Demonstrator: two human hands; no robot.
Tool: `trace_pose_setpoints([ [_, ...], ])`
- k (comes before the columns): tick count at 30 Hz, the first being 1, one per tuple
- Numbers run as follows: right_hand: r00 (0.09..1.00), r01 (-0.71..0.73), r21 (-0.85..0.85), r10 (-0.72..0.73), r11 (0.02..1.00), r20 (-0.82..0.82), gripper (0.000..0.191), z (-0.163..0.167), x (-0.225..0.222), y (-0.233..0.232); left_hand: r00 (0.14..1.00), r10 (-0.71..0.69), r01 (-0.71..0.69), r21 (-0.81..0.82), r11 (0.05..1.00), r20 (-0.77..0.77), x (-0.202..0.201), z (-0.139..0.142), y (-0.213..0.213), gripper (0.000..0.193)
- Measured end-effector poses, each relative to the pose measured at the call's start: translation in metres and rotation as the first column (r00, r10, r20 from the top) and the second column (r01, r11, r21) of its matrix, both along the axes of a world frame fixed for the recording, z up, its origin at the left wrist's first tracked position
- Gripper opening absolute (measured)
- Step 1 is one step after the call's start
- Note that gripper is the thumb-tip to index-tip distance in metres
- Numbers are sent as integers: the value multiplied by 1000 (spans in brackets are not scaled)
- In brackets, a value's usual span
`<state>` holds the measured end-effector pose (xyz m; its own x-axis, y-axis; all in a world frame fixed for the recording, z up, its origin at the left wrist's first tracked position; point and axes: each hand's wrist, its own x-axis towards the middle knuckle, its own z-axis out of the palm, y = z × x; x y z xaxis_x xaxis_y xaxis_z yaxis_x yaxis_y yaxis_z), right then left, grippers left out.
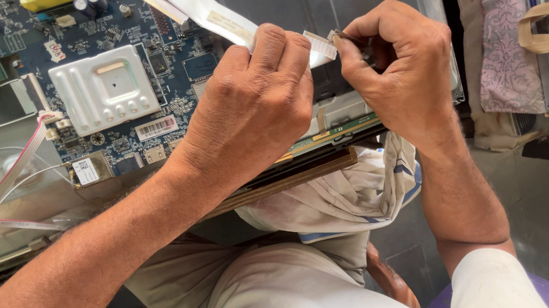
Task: The person works on a television mainboard resting on their lap, using both hands to peel a protective strip from a flat ribbon cable and carefully align and seat its connector into the board edge. They briefly lift and reposition the board, wipe the cable with a cloth, and continue pressing the connector into place.
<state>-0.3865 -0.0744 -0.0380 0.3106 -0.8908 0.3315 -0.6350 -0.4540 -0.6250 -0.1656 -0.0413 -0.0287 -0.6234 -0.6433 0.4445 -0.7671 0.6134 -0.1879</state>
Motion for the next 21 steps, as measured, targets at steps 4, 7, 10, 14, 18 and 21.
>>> trace_pose_setpoints([
  [4, 1000, 6, -5, -6, 1000, 1, 10, 0, -1, 1, 1000, -4, 4, -20, 1000, -20, -1, 0, 0, 18],
  [7, 1000, 3, 15, -3, 1000, 8, 10, 0, 0, 1, 1000, 2, -3, -18, 1000, -23, 0, 0, 1, 19],
  [10, 1000, 6, 18, -6, 1000, 14, 10, 1, 0, 1, 1000, 0, -1, -16, 1000, -25, -2, -1, 1, 20],
  [14, 999, 22, 57, -23, 998, 27, 8, 3, 1, 1, 1000, -1, 1, 0, 1000, -20, -1, -1, 1, 20],
  [18, 1000, 19, 49, -20, 999, 17, 9, 4, 2, 1, 999, 1, -2, -11, 1000, -34, -1, 0, 1, 23],
  [21, 999, 25, 40, -26, 999, 20, 9, 3, 3, 1, 999, -8, 7, -6, 1000, -50, 0, 0, 1, 24],
])
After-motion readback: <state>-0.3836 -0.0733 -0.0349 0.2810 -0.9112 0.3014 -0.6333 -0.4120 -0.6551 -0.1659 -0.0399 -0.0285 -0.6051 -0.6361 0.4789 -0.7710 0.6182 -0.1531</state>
